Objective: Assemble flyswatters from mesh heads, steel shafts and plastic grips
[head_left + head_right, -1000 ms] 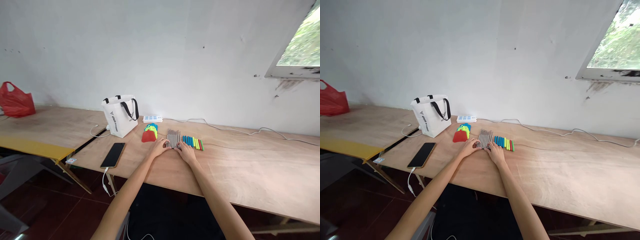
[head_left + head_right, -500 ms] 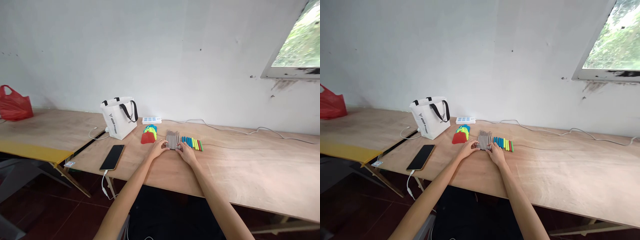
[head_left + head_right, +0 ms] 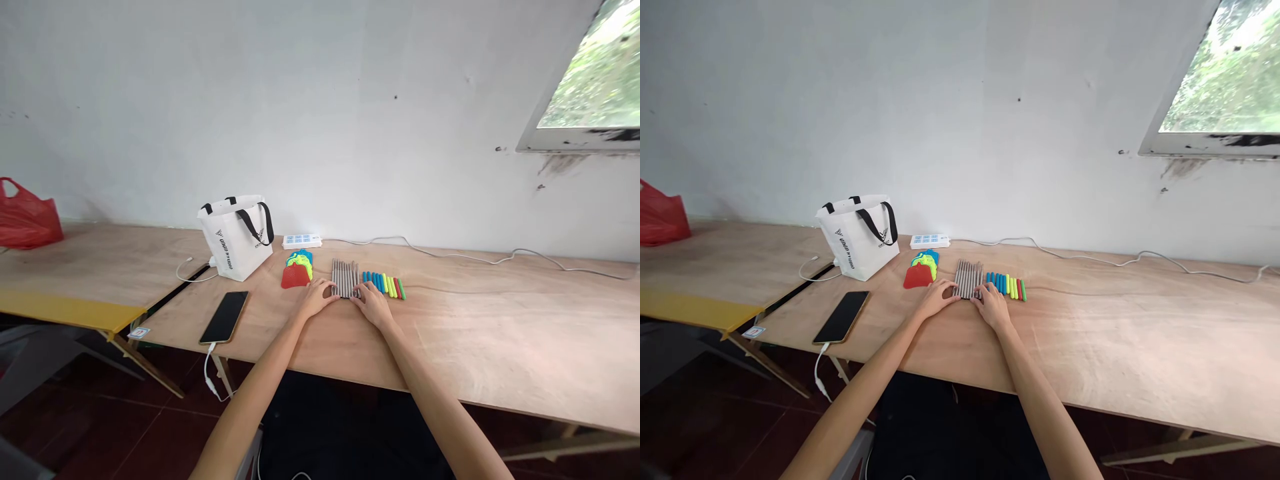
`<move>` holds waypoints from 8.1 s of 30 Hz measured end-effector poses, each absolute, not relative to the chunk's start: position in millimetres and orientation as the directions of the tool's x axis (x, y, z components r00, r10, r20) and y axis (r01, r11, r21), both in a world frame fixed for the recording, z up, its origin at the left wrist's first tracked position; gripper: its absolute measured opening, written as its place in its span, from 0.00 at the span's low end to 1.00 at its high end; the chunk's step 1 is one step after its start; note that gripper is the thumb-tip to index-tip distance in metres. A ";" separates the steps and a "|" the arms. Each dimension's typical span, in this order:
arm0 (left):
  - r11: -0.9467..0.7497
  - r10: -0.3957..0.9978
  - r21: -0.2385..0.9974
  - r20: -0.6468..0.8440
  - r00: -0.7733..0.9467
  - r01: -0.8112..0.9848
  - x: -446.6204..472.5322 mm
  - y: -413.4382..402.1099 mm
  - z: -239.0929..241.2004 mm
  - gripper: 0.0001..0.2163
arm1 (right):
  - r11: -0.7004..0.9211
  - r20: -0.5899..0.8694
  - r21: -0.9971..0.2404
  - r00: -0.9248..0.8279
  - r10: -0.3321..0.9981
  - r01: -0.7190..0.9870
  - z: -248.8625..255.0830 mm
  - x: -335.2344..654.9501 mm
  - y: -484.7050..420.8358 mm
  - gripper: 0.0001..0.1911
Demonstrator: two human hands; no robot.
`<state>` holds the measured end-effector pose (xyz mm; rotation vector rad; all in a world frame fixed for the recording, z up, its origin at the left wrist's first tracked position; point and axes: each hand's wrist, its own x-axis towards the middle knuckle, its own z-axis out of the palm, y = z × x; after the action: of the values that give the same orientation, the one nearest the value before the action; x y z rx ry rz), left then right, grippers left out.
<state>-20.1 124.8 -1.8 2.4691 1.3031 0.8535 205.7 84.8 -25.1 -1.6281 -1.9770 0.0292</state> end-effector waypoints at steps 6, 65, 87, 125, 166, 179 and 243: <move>-0.586 0.807 0.415 0.381 0.452 0.696 -20.2 125.5 -4.7 0.17 | 0.249 0.412 -0.344 -0.093 0.906 0.905 -25.6 205.7 84.6 0.11; -0.234 0.922 0.272 0.367 0.124 0.933 -72.2 39.2 -7.4 0.25 | 0.409 0.454 -0.209 -0.282 0.845 0.888 -28.0 238.1 31.5 0.23; -0.255 0.921 0.374 0.375 0.106 0.892 -88.5 55.4 -2.9 0.14 | 0.426 0.422 -0.272 -0.290 0.859 0.863 -18.1 217.3 37.7 0.22; -0.400 0.916 0.432 0.196 0.349 0.808 -68.6 9.3 55.1 0.23 | 0.272 0.267 -0.669 -0.119 0.956 0.691 -6.8 241.2 -71.0 0.20; -0.727 0.686 0.411 0.394 0.612 0.550 -2.6 -2.6 10.0 0.13 | 0.093 0.371 -0.394 0.066 0.926 0.914 -61.3 308.8 41.5 0.30; -0.729 0.684 0.397 0.391 0.616 0.558 -2.1 -0.3 5.3 0.12 | 0.058 0.388 -0.381 0.102 0.916 0.923 -57.7 312.4 25.1 0.29; -0.739 0.673 0.375 0.388 0.629 0.560 -2.7 -1.5 9.6 0.12 | 0.234 0.484 -0.277 -0.075 0.872 0.932 -39.3 265.5 -29.9 0.13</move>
<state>-2.7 -1.5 9.6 2.6329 1.0113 0.7610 265.5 -29.9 -39.3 -1.6480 -1.9536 -0.1403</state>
